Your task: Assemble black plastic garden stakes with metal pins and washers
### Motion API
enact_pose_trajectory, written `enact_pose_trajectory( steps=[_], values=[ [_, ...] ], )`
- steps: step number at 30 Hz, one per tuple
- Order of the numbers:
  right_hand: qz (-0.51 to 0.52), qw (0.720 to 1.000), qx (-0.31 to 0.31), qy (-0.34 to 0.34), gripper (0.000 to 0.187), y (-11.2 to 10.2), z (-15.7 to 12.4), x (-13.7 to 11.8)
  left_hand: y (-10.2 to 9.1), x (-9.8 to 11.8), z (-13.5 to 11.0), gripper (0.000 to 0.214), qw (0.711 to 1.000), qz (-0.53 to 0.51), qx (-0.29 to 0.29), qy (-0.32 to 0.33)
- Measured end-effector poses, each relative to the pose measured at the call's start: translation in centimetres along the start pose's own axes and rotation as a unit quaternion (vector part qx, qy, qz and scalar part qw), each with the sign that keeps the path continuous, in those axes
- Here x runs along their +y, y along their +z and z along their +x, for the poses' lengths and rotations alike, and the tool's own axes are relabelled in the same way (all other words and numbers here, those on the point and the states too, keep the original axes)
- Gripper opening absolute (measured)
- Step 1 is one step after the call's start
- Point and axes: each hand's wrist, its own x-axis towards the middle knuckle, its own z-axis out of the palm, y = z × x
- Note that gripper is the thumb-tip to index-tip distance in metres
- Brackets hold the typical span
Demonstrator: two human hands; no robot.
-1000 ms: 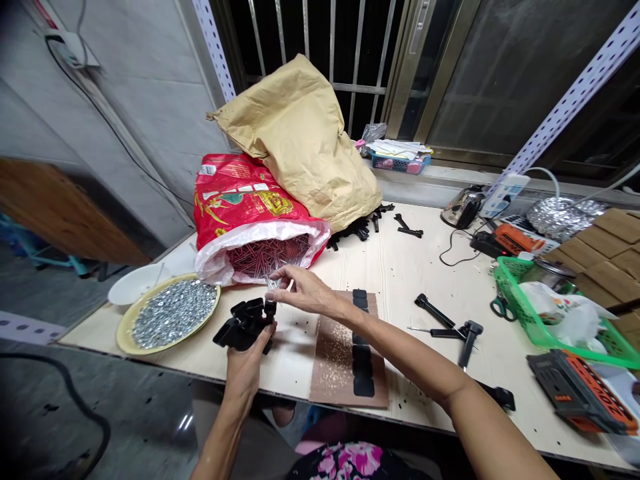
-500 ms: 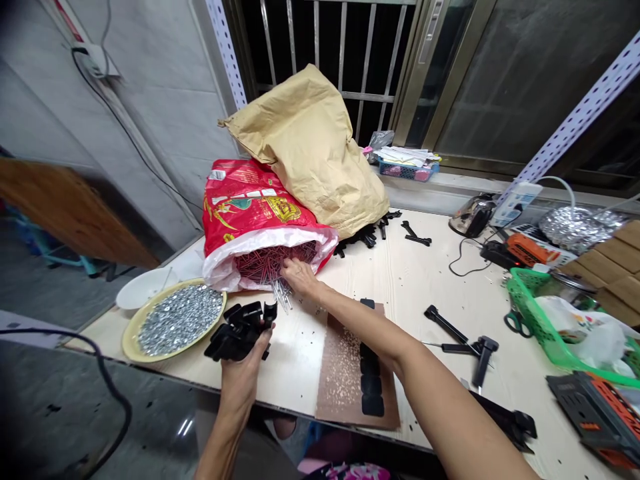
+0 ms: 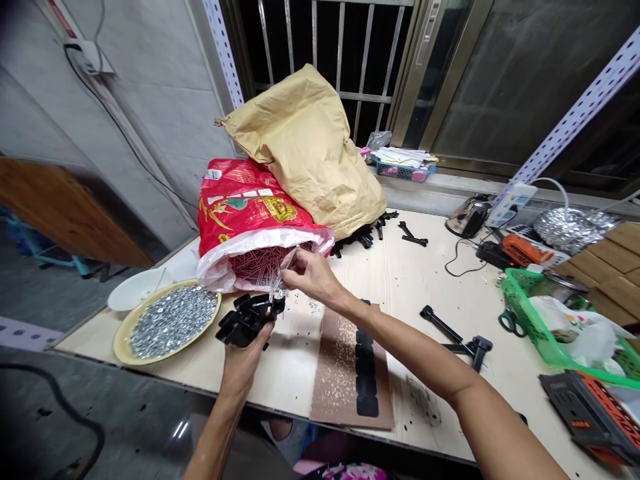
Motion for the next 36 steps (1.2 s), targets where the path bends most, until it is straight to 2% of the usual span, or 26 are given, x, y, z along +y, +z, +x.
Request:
enact_pose_trajectory(
  steps=[2,4,8,11,14,16,18,20,21,23,26,28,30,32,34,36],
  values=[
    [-0.017,0.999,-0.018,-0.034,0.015,0.3,-0.3,-0.9,0.3,0.5,-0.1,0.045,1.000,0.000,-0.013,0.000],
    [-0.081,0.994,-0.032,-0.069,0.018,0.5,-0.4,-1.2,0.5,0.8,-0.2,0.045,1.000,0.007,-0.018,0.002],
    [-0.200,0.970,-0.044,-0.128,0.019,0.9,0.0,-1.1,0.4,0.9,-0.2,0.048,1.000,0.002,-0.021,0.009],
    [-0.235,0.956,-0.090,-0.150,0.018,1.3,0.5,-1.5,0.3,0.7,0.1,0.050,0.999,-0.026,-0.024,-0.002],
    [-0.218,0.958,-0.126,-0.138,0.017,1.5,1.1,-2.3,0.0,0.7,0.3,0.050,0.998,-0.053,-0.018,0.002],
    [-0.160,0.973,-0.120,-0.116,0.028,1.4,1.5,-2.4,-0.3,1.0,0.4,0.049,0.998,-0.065,-0.008,0.008],
    [-0.108,0.985,-0.097,-0.094,0.035,1.1,1.9,-1.5,-0.7,1.3,0.4,0.046,0.996,-0.084,-0.001,0.021],
    [-0.135,0.985,-0.072,-0.078,0.025,1.0,2.0,0.3,-1.2,1.7,0.4,0.042,0.993,-0.107,0.007,0.044],
    [-0.181,0.979,-0.067,-0.070,0.018,1.1,2.0,1.5,-1.4,1.8,0.4,0.040,0.992,-0.116,0.014,0.051],
    [-0.300,0.948,-0.086,-0.068,0.013,1.9,1.8,4.1,-1.7,2.1,0.5,0.039,0.991,-0.120,0.030,0.057],
    [-0.440,0.874,-0.168,-0.119,0.017,4.0,1.5,7.4,-1.5,2.3,0.6,0.038,0.991,-0.110,0.044,0.054],
    [-0.496,0.828,-0.202,-0.168,0.016,5.6,1.6,8.7,-1.3,2.3,0.5,0.039,0.992,-0.104,0.040,0.051],
    [-0.515,0.808,-0.211,-0.193,0.016,6.4,1.8,9.3,-1.3,2.2,0.5,0.042,0.993,-0.099,0.034,0.047],
    [-0.494,0.823,-0.205,-0.190,0.016,6.2,2.0,9.3,-1.5,1.9,0.6,0.045,0.994,-0.092,0.031,0.044],
    [-0.427,0.877,-0.156,-0.158,0.016,5.0,1.9,8.7,-2.0,1.6,0.8,0.044,0.995,-0.086,0.028,0.038],
    [-0.316,0.939,-0.071,-0.115,0.018,3.2,1.8,7.3,-2.3,1.4,1.0,0.045,0.997,-0.069,0.029,0.033]
  ],
)
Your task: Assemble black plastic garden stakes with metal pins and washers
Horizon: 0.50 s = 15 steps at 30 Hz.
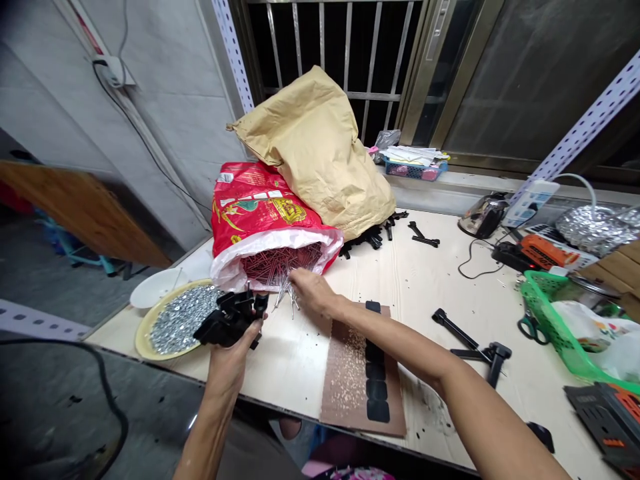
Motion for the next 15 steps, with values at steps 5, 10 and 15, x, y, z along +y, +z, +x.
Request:
enact_pose_trajectory(
  steps=[5,10,15],
  values=[
    [0.267,0.955,0.121,0.043,0.058,-6.0,0.6,-2.8,0.9,0.0,0.0,0.051,0.998,0.052,-0.036,-0.017],
    [0.352,0.927,0.128,0.033,0.042,-7.0,1.3,-5.5,2.5,0.3,-0.6,0.041,0.993,0.079,-0.091,-0.015],
    [0.305,0.943,0.136,0.016,0.035,-6.0,0.7,-5.9,2.5,0.1,-0.7,0.035,0.989,0.094,-0.112,0.006]
  ],
)
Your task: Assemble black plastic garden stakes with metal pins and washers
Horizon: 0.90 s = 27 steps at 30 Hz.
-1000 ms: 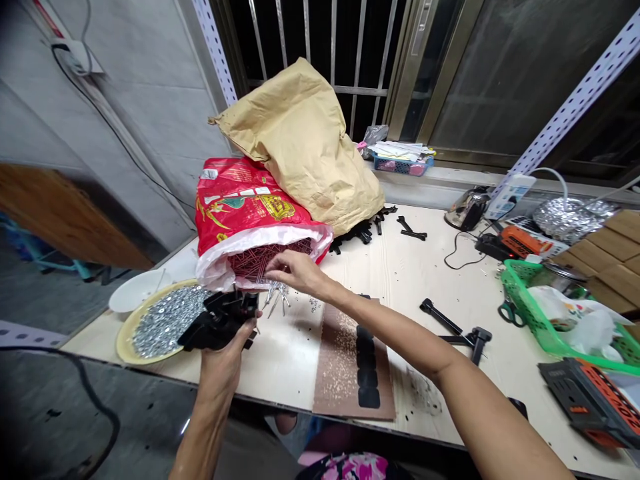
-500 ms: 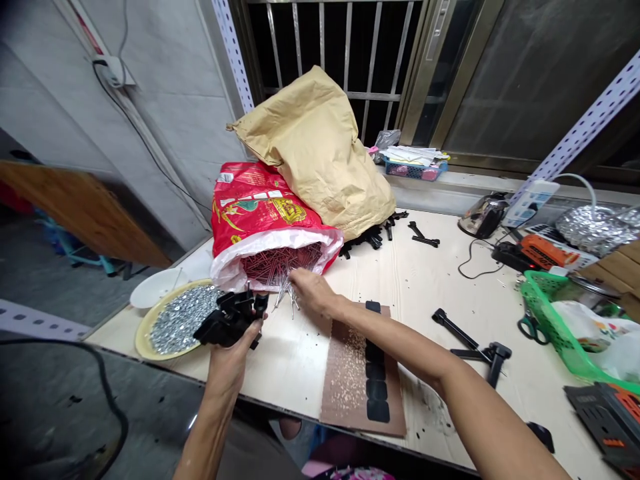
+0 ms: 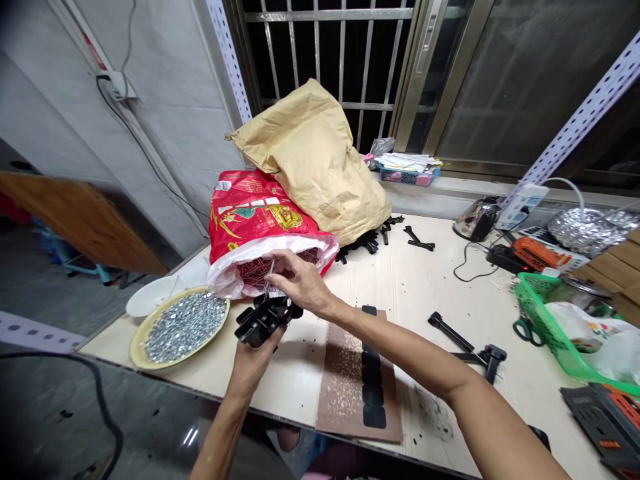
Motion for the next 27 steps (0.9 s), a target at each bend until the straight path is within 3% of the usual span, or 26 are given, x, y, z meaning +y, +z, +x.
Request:
enact_pose_trajectory(
  steps=[7,12,13,15,18,20,24,27],
  values=[
    [0.009,0.996,-0.072,-0.048,0.018,0.5,-0.5,-1.0,-0.4,0.1,0.1,0.033,0.999,0.031,0.026,0.000],
    [0.031,0.999,0.008,-0.019,0.031,-0.3,0.6,-1.2,-0.8,-0.4,0.2,0.034,0.999,0.049,0.018,0.015],
    [0.023,1.000,-0.007,-0.018,0.033,-0.7,1.0,-1.4,-0.9,-0.5,0.2,0.034,0.998,0.057,0.018,0.020],
    [-0.023,0.995,-0.095,-0.023,0.030,-1.6,1.7,-1.8,-1.2,-0.8,0.3,0.034,0.996,0.084,0.015,0.033],
    [-0.129,0.955,-0.267,-0.026,0.016,-2.5,2.7,-2.5,-1.5,-1.0,0.5,0.030,0.989,0.138,0.006,0.056],
    [-0.198,0.923,-0.331,-0.023,0.011,-2.7,3.2,-2.9,-1.5,-1.1,0.6,0.026,0.983,0.169,0.003,0.078],
    [-0.322,0.866,-0.380,-0.037,0.007,-2.4,4.0,-4.3,-1.2,-1.4,0.8,0.021,0.975,0.189,-0.005,0.120],
    [-0.399,0.827,-0.392,-0.054,0.015,-1.4,4.0,-5.4,-1.2,-1.3,1.0,0.021,0.975,0.185,-0.002,0.120]
  ],
)
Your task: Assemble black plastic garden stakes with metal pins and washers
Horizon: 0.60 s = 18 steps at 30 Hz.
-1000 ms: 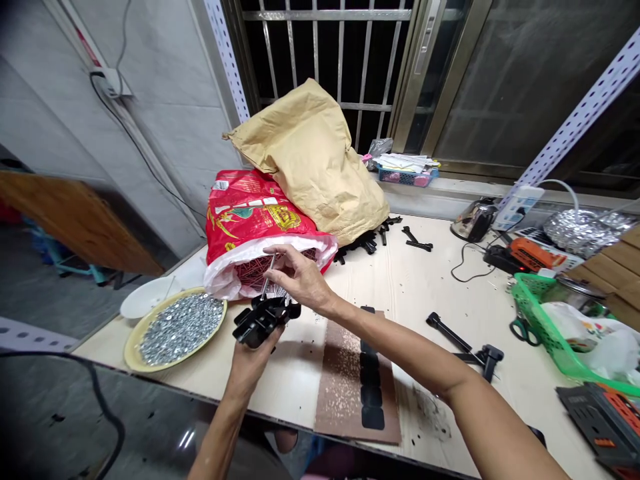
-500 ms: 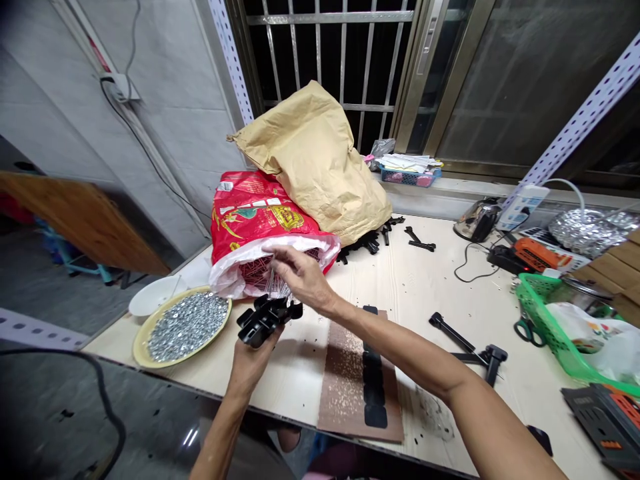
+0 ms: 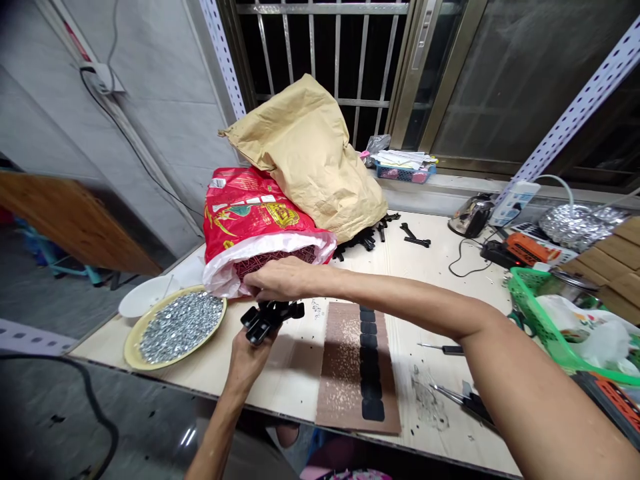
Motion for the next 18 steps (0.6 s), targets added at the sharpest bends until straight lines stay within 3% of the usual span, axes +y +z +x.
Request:
enact_pose_trajectory(
  steps=[3,6,9,12,13,15,16,18],
  values=[
    [-0.084,0.996,0.009,-0.032,0.024,0.4,0.6,-1.5,-0.3,0.2,0.3,0.027,0.999,-0.028,0.002,-0.039],
    [-0.110,0.989,0.081,-0.064,0.025,0.5,1.3,-2.1,-0.7,0.5,0.4,0.037,0.993,-0.074,0.007,-0.087],
    [-0.048,0.975,0.213,-0.050,0.034,0.6,1.4,-0.6,-1.3,1.0,0.2,0.046,0.987,-0.109,0.047,-0.113],
    [0.042,0.957,0.284,0.035,0.029,3.2,0.9,2.4,-2.1,1.5,-0.1,0.051,0.978,-0.125,0.099,-0.133],
    [0.061,0.960,0.264,0.074,0.026,4.7,0.7,3.2,-2.3,1.7,-0.2,0.051,0.976,-0.127,0.105,-0.139],
    [0.107,0.968,0.151,0.169,0.021,8.3,0.5,4.2,-2.6,2.2,-0.2,0.049,0.975,-0.130,0.115,-0.140],
    [0.133,0.959,0.101,0.228,0.021,10.1,0.5,4.3,-2.6,2.4,-0.2,0.047,0.975,-0.131,0.118,-0.134],
    [0.155,0.935,0.059,0.314,0.022,12.8,1.0,3.9,-2.4,2.8,-0.2,0.044,0.976,-0.135,0.124,-0.116]
  ],
)
